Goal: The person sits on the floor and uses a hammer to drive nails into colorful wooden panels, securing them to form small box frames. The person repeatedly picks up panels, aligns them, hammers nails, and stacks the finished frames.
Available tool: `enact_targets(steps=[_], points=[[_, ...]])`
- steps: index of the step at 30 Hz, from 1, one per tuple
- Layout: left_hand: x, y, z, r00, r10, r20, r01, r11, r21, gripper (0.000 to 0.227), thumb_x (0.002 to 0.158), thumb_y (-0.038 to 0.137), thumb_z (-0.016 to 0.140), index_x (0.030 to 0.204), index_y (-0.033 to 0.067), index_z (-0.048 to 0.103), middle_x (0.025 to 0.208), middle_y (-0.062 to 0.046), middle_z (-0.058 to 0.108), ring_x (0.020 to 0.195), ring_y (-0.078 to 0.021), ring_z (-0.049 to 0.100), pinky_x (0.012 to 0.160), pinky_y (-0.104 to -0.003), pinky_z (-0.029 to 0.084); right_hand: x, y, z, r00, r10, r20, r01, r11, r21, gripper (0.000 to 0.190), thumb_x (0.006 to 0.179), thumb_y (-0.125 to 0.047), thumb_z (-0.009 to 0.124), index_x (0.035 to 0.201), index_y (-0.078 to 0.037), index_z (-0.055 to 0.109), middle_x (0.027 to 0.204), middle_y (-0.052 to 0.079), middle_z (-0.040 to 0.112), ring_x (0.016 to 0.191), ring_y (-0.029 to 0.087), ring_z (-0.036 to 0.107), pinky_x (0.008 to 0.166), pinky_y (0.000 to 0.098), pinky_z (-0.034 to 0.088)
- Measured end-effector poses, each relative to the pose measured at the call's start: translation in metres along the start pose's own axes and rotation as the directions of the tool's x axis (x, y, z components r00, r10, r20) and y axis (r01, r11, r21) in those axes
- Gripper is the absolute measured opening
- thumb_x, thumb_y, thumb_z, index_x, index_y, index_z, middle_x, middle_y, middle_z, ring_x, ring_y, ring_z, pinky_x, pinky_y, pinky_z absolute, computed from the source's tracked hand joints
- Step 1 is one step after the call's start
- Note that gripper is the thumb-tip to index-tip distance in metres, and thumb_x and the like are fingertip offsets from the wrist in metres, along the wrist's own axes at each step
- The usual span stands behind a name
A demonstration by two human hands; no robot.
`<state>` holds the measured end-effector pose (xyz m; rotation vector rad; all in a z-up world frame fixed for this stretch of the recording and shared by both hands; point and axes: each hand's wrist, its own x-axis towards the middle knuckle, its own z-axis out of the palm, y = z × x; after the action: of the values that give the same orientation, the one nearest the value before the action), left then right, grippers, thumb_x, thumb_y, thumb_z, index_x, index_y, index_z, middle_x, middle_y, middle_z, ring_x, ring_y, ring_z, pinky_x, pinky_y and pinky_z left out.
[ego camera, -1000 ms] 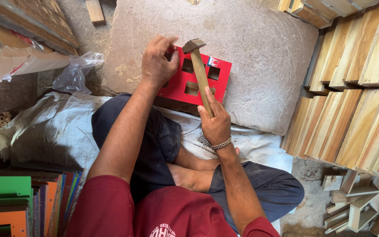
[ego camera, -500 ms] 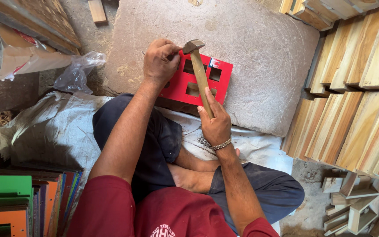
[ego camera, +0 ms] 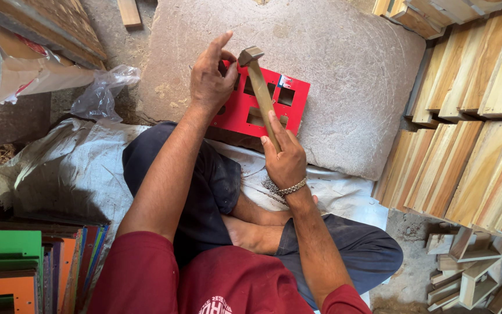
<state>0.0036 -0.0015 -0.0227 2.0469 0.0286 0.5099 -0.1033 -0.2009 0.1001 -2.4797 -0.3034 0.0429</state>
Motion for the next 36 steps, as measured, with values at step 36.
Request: enact_targets(steps=[36], points=[[-0.005, -0.009, 0.008, 0.981, -0.192, -0.036, 0.175, 0.946, -0.274, 0.055, 0.086, -0.004, 0.045, 0.137, 0.01, 0.032, 0.112, -0.014, 0.052, 0.098, -0.0295, 0.06, 0.088, -0.044, 0.054, 0.018, -0.022, 0.008, 0.999, -0.035, 0.034, 0.041, 0.975, -0.218, 0.062, 0.091, -0.007, 0.072, 0.151, -0.012, 0.057, 0.077, 0.016, 0.056, 0.067, 0.031, 0.057, 0.062, 0.0467, 0.049]])
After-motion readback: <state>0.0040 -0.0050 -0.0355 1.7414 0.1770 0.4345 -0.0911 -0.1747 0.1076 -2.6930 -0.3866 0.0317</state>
